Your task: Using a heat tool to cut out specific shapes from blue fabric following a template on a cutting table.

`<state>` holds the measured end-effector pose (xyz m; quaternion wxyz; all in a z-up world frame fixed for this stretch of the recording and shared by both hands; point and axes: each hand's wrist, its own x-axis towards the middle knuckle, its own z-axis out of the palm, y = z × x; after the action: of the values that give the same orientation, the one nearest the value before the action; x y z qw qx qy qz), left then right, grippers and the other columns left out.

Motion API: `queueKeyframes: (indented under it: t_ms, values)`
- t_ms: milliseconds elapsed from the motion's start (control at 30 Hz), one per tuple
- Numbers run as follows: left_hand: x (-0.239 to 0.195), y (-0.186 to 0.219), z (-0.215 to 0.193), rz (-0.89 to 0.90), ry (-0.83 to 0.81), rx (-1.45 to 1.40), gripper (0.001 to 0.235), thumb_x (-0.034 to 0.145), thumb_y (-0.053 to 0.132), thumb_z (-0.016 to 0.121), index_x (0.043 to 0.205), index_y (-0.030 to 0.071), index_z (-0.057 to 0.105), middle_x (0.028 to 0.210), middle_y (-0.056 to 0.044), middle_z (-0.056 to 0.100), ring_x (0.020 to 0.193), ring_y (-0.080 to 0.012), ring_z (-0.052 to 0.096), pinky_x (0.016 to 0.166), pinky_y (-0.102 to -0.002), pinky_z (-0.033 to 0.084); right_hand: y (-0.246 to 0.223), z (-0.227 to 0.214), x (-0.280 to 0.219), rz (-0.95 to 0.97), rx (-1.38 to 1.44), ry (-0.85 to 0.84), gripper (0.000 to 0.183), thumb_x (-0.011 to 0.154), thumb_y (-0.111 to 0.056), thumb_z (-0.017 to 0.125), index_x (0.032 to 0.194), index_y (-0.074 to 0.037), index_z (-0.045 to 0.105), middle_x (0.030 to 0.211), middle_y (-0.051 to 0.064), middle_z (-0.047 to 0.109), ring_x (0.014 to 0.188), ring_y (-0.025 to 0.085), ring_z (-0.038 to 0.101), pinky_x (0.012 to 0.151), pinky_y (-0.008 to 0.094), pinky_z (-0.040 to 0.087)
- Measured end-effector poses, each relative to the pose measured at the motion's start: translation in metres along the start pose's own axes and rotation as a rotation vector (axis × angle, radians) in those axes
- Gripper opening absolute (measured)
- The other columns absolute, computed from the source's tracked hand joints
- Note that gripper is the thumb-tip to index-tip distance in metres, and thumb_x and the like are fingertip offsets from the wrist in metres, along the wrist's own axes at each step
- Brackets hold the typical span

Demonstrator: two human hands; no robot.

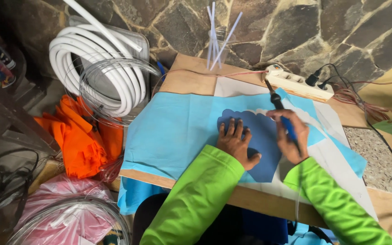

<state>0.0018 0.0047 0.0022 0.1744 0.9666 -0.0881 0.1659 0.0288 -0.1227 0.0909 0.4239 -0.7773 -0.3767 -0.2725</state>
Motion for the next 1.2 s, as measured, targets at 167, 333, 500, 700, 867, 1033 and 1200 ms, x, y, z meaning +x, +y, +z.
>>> queueKeyframes:
  t_ms: [167,333,500,700,867,1033,1200]
  values:
    - [0.002,0.0,0.006,0.012,0.063,0.026,0.076,0.063,0.058,0.049,0.122,0.009,0.045,0.132,-0.019,0.035,0.128,-0.0383,0.026,0.102,-0.056,0.015,0.007,0.014,-0.021,-0.07,0.038,-0.141,0.002,0.086,-0.004,0.051,0.087,-0.006,0.049,0.104,0.018,0.06,0.098,0.04,0.057,0.079,0.047,0.044]
    - [0.005,-0.001,0.007,-0.029,-0.043,0.054,0.077,0.06,0.056,0.046,0.123,0.013,0.041,0.136,-0.013,0.033,0.13,-0.0332,0.025,0.104,-0.052,0.016,0.022,0.02,-0.029,0.02,0.037,-0.296,0.018,0.082,-0.012,0.055,0.092,-0.012,0.04,0.116,0.015,0.053,0.096,0.043,0.056,0.073,0.053,0.046]
    - [0.02,-0.02,0.035,-0.024,0.117,-0.022,0.051,0.059,0.034,0.05,0.103,0.011,0.047,0.126,-0.009,0.047,0.121,-0.0284,0.04,0.099,-0.05,0.03,0.029,0.019,-0.032,0.06,-0.064,-0.396,0.043,0.067,-0.012,0.065,0.097,-0.015,0.035,0.122,0.018,0.043,0.076,0.05,0.058,0.063,0.057,0.048]
    - [0.077,-0.085,0.035,-0.008,-0.26,0.078,0.066,0.066,0.019,0.049,0.129,0.017,0.03,0.133,-0.007,0.04,0.13,-0.028,0.03,0.102,-0.053,0.026,0.033,0.019,-0.033,0.08,-0.028,-0.409,0.042,0.067,-0.015,0.068,0.096,-0.014,0.039,0.12,0.013,0.044,0.088,0.043,0.06,0.068,0.053,0.05]
    - [0.079,-0.08,-0.011,0.05,-0.37,0.116,0.067,0.074,0.021,0.045,0.136,0.022,0.021,0.142,-0.001,0.03,0.135,-0.0227,0.016,0.106,-0.056,0.009,0.034,0.018,-0.031,0.075,-0.009,-0.424,0.041,0.068,-0.016,0.068,0.096,-0.014,0.039,0.12,0.014,0.042,0.091,0.042,0.059,0.07,0.053,0.05]
    - [0.07,-0.088,-0.023,0.1,-0.319,0.042,0.072,0.073,0.03,0.046,0.138,0.023,0.016,0.14,-0.002,0.035,0.134,-0.0198,0.022,0.107,-0.055,0.002,0.033,0.02,-0.03,0.093,-0.029,-0.435,0.041,0.068,-0.016,0.069,0.096,-0.012,0.039,0.117,0.015,0.042,0.092,0.043,0.059,0.073,0.055,0.05]
    - [0.064,-0.088,-0.025,0.127,-0.234,-0.003,0.075,0.077,0.044,0.047,0.139,0.013,0.017,0.14,-0.006,0.035,0.134,-0.0197,0.022,0.108,-0.053,0.004,0.03,0.021,-0.03,0.064,-0.026,-0.419,0.04,0.068,-0.016,0.068,0.095,-0.012,0.039,0.12,0.016,0.042,0.094,0.044,0.057,0.072,0.055,0.048]
